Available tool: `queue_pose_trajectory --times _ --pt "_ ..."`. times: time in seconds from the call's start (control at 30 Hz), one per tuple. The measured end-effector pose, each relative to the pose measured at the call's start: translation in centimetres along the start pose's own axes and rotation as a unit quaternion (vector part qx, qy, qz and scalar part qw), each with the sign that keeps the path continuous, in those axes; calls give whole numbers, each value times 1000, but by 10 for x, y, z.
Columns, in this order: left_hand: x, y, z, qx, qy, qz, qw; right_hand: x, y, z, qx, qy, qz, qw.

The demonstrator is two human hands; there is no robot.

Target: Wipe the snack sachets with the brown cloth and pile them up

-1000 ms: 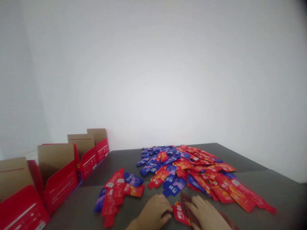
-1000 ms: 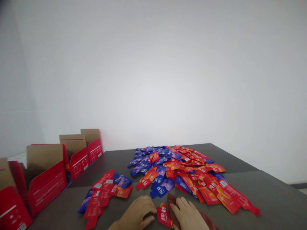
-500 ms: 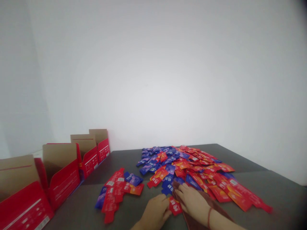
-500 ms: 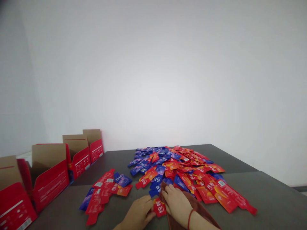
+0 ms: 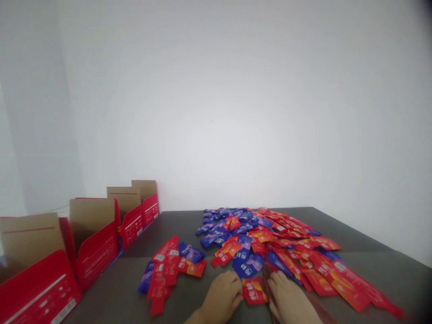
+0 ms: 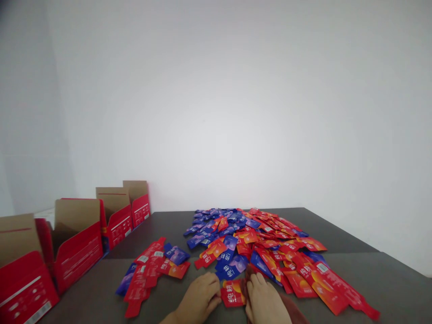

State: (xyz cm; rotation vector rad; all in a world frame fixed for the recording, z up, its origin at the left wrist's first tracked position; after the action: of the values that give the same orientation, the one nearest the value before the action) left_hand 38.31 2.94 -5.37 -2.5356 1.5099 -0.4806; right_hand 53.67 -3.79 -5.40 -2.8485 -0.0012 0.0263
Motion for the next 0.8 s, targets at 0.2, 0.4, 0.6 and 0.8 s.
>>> queue_pose_trajectory --times 0.2,0.4,0.6,0.8 --pt "4 -1 0 -2 -16 26 1000 -39 -11 -5 -26 -23 -40 999" --pt "3 0 -3 -16 -30 36 999 -13 9 -14 -55 -49 -116 991" --pt "1 -4 1 2 -39 34 999 26 15 14 40 86 -8 995" --pt "2 -4 2 7 -54 22 998 -15 -4 12 80 68 -27 994"
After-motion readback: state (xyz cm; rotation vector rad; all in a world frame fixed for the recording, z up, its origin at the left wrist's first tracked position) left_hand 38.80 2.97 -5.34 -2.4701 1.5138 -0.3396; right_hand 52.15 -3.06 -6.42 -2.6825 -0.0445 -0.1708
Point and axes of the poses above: each hand's wrist, its own y-axis away from the middle knuckle, its own z-axis out of the palm, x = y × z, the point moved 6 cm from there along -y, towards the middle knuckle, and after that the axes turned 1 degree about -x, right-handed, at the moved point
